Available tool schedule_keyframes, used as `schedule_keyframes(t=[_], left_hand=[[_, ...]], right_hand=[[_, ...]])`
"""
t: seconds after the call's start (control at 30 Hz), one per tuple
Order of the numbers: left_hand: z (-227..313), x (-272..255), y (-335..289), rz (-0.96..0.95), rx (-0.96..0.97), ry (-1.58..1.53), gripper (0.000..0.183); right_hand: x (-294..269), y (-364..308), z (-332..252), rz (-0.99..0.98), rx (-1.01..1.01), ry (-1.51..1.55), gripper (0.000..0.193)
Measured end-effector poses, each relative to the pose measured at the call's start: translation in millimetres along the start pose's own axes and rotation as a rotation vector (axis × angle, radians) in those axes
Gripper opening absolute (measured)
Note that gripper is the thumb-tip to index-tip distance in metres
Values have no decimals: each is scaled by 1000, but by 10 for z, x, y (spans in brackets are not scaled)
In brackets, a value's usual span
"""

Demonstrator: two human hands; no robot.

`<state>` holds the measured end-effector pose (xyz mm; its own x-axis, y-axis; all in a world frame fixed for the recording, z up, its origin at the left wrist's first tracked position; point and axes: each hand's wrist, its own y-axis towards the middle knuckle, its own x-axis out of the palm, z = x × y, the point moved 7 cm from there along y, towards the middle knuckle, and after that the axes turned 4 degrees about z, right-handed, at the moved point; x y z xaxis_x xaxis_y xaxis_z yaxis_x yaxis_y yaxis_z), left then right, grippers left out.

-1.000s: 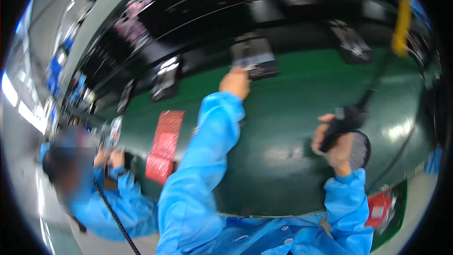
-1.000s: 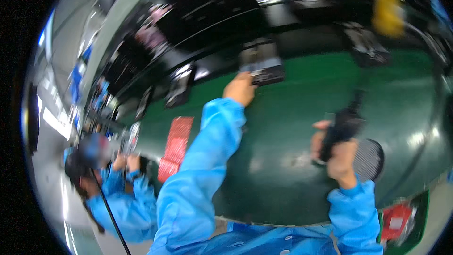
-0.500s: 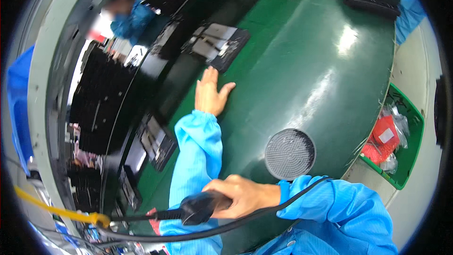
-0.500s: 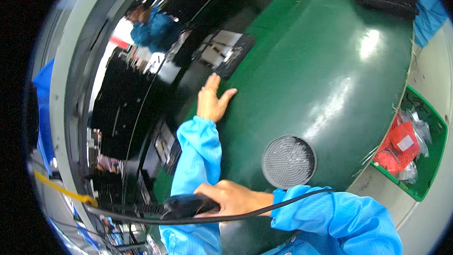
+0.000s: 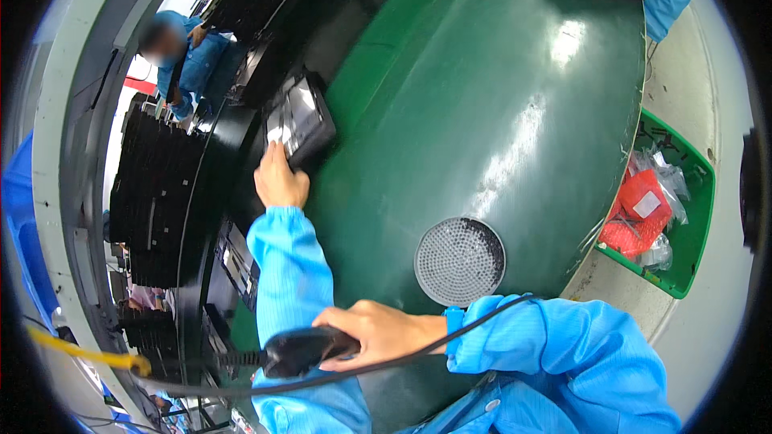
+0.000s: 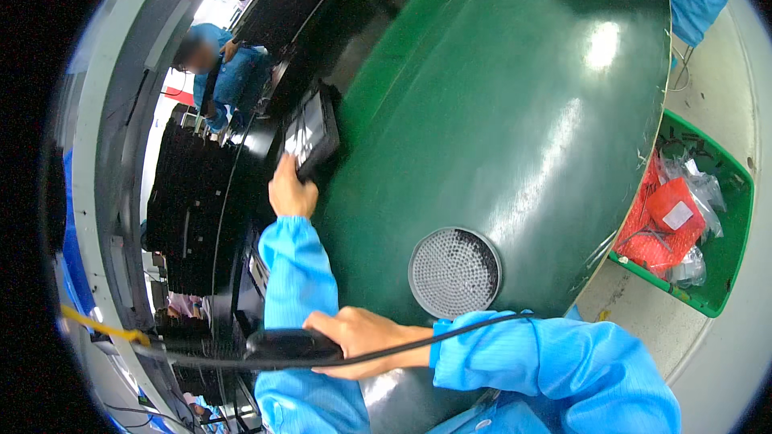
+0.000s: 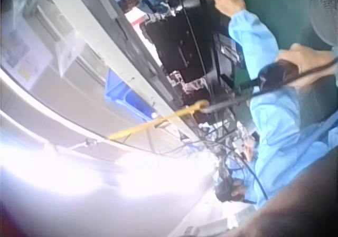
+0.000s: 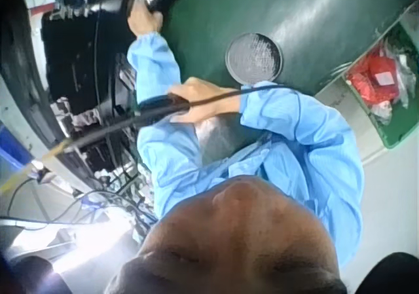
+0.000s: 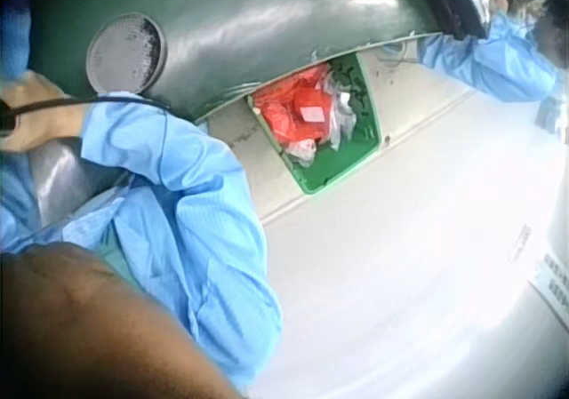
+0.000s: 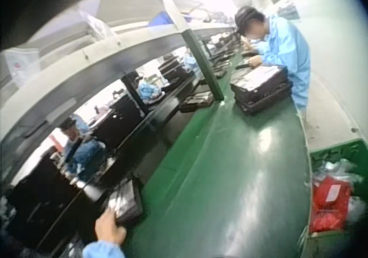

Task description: Assembling the internal components of a tablet device using an electric screwdriver.

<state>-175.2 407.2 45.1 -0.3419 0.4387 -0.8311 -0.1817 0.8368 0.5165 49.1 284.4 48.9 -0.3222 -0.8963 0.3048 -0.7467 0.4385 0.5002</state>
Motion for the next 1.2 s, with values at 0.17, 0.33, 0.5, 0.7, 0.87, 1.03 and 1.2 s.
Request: schedule_keyframes(t=[0.17,0.33,0.5,0.7,0.87,1.03,1.2], left_hand=[[329,-681,-1236,73,166,-218,59],[616,-1174,-2337,-54,99,-296,63],[1171,-1723,-2844,-117,149,-479,66],[1556,-1919,-3252,-117,40,-603,60],[1703,-1906,-3119,-165,-55,-587,59],[1588,-2079,-3050,14,17,-753,30],[1226,-2017,-2980,133,-281,-834,21]], right_hand=[[-166,4,-41,88,-31,-164,37],[-526,171,-509,246,-62,-242,31],[-1015,105,-823,496,3,-162,30],[-1081,-100,-715,498,-87,-317,30],[-1117,-147,-719,521,-112,-317,28],[-1126,-160,-735,503,-119,-343,29],[-1157,-161,-680,488,-80,-378,30]])
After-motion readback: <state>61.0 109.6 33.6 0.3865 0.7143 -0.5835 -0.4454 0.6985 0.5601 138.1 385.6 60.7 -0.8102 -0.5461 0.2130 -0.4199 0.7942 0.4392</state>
